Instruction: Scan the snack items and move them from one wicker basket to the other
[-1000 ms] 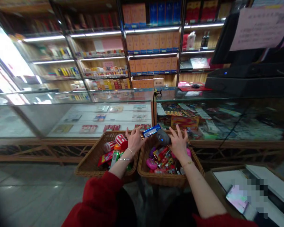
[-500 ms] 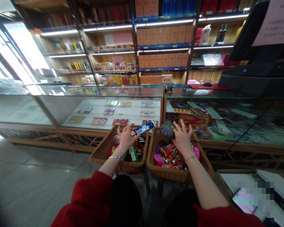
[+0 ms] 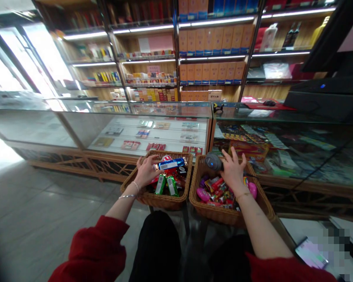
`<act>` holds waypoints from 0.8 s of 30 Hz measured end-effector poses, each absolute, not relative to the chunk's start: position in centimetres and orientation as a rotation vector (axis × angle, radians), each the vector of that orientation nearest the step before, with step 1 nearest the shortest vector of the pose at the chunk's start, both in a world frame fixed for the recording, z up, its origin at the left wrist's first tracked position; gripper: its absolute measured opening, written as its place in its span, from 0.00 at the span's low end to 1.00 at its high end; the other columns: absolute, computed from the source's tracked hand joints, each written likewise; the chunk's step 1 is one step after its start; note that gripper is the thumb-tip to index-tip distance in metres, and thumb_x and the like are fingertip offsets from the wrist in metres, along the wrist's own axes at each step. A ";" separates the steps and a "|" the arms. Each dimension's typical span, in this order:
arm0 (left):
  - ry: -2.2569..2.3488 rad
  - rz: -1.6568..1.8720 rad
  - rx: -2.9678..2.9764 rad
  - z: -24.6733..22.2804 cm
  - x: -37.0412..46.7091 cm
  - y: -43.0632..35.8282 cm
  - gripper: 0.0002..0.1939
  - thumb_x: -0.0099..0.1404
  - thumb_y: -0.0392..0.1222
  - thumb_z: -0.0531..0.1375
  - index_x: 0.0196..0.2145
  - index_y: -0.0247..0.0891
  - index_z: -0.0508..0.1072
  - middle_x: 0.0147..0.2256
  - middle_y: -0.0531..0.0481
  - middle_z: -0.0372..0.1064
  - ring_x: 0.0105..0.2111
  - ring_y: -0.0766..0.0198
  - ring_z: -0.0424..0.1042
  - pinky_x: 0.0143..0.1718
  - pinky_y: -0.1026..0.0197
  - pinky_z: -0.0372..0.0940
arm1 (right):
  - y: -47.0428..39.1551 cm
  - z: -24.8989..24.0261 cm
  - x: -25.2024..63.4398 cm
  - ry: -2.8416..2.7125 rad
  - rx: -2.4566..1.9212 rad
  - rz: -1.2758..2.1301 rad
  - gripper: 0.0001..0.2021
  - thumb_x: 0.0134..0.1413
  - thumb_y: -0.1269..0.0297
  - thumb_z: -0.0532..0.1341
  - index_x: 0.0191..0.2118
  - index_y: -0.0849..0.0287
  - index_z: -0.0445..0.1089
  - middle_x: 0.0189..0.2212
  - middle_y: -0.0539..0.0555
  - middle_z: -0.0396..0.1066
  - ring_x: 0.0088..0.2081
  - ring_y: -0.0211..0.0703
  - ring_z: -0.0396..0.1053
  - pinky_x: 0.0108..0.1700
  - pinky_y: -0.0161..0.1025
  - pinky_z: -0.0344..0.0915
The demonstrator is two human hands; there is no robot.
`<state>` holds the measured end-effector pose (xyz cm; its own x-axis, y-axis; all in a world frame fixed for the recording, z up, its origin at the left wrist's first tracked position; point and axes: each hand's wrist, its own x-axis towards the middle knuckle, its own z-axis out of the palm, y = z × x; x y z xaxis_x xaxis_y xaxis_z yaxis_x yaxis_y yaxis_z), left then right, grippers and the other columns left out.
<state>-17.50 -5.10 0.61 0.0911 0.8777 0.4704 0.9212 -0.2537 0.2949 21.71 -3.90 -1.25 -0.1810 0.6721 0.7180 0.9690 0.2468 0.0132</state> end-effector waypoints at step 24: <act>-1.793 -0.705 -2.413 1.1 -12.1 -3.2 0.49 0.61 0.56 0.65 0.72 0.40 0.48 0.70 0.37 0.53 0.73 0.43 0.40 0.70 0.32 0.34 | -3.8 -1.3 23.8 -1.877 -1.495 -0.603 0.17 0.48 0.71 0.59 0.45 0.57 0.75 0.62 0.58 0.69 0.70 0.63 0.50 0.66 0.75 0.42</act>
